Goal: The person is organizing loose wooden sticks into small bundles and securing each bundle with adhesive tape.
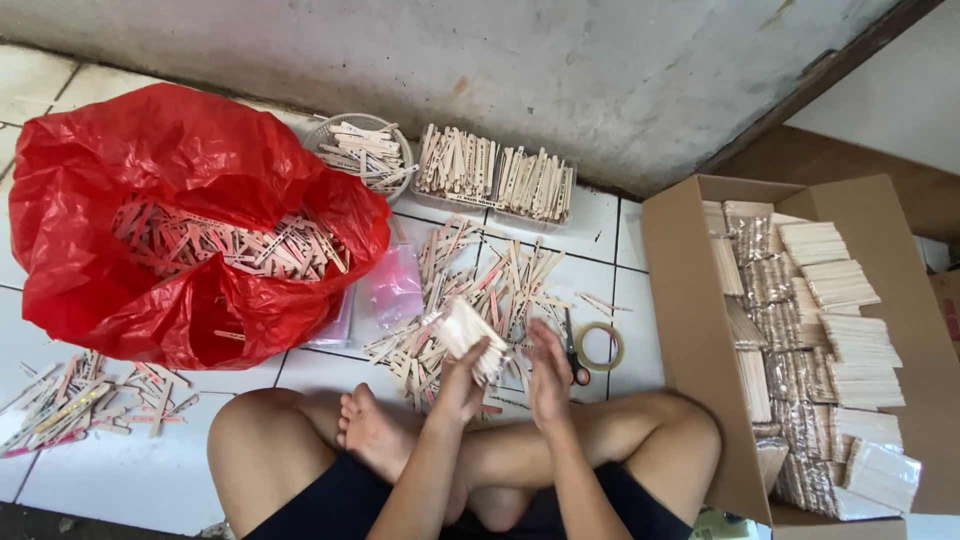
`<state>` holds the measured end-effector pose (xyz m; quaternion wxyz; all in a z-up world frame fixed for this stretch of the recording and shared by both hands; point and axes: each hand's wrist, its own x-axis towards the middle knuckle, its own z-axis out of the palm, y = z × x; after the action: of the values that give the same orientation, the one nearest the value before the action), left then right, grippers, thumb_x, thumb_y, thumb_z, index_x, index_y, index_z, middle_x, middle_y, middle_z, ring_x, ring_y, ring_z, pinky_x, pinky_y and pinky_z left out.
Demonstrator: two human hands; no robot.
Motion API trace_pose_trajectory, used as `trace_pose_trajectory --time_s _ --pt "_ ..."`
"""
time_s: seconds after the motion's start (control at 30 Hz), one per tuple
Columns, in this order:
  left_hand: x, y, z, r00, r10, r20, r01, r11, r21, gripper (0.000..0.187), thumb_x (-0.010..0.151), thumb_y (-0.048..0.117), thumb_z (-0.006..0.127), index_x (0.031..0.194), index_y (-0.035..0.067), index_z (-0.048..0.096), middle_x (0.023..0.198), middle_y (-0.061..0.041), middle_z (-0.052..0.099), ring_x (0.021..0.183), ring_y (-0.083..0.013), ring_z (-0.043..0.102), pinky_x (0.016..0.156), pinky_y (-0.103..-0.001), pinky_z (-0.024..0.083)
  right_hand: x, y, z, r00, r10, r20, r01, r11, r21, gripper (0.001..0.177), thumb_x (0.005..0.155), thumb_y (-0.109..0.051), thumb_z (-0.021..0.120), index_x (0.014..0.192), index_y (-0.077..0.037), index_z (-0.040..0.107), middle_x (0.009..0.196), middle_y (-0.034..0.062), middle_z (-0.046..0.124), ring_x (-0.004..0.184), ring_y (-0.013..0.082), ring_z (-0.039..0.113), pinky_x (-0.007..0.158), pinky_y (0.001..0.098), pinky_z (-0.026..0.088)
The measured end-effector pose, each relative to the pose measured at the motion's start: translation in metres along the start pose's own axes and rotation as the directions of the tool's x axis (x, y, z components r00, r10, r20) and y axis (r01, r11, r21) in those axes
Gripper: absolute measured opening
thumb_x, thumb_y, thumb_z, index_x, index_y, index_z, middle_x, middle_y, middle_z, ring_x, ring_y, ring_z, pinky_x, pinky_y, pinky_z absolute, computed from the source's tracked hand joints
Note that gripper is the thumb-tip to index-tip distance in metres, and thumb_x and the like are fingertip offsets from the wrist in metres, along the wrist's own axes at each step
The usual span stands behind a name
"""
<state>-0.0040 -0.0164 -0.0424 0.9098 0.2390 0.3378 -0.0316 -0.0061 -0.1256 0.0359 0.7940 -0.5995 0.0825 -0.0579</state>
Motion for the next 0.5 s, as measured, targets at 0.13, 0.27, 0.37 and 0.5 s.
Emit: trace_pose_trajectory --time_s 0.13,0.27,0.37,0.5 --pt "-0.014 0.010 0.007 0.999 -0.025 0.022 0.025 1.000 0.000 0.041 0.084 0.005 0.083 0.122 -0.001 0.067 0.108 -0.017 0.075 0.091 -0.0266 0.074 0.084 -0.039 0.057 -0.001 0.019 -0.023 0.996 0.089 -0.023 -0.091 0.964 -0.250 0.039 0.081 0.004 0.077 0.119 -0.003 0.075 0.101 0.0145 0.077 0.097 0.0204 0.072 0.083 0.0317 0.056" --pt "0.005 0.021 0.002 0.997 -0.060 0.038 0.061 0.997 -0.036 0.041 0.084 0.004 0.082 0.121 -0.003 0.065 0.106 -0.020 0.075 0.088 -0.0293 0.076 0.077 -0.043 0.062 0.023 0.042 -0.028 0.999 0.047 -0.011 -0.047 0.932 -0.360 0.026 0.080 -0.001 0.083 0.106 -0.005 0.080 0.083 0.0108 0.077 0.076 0.0154 0.069 0.068 0.0300 0.056" --pt "-0.026 0.088 0.044 0.995 -0.007 -0.099 0.004 1.000 -0.028 0.080 0.084 0.017 0.084 0.138 -0.010 0.032 0.129 -0.032 0.050 0.115 -0.0415 0.058 0.090 -0.057 0.053 0.047 0.028 -0.009 0.996 0.060 0.068 -0.030 0.926 -0.377 0.027 0.079 -0.004 0.085 0.106 -0.005 0.079 0.083 0.0114 0.076 0.077 0.0175 0.070 0.069 0.0319 0.057" --pt "-0.014 0.136 0.063 0.927 0.195 -0.320 -0.239 0.965 -0.104 0.111 0.087 0.020 0.083 0.149 -0.020 0.000 0.149 -0.044 0.016 0.145 -0.0515 0.030 0.112 -0.063 0.034 0.117 0.036 0.022 0.984 0.078 0.161 0.024 0.835 -0.549 0.016 0.088 -0.016 0.080 0.105 -0.015 0.080 0.083 0.0038 0.077 0.075 0.0105 0.067 0.067 0.0261 0.055"
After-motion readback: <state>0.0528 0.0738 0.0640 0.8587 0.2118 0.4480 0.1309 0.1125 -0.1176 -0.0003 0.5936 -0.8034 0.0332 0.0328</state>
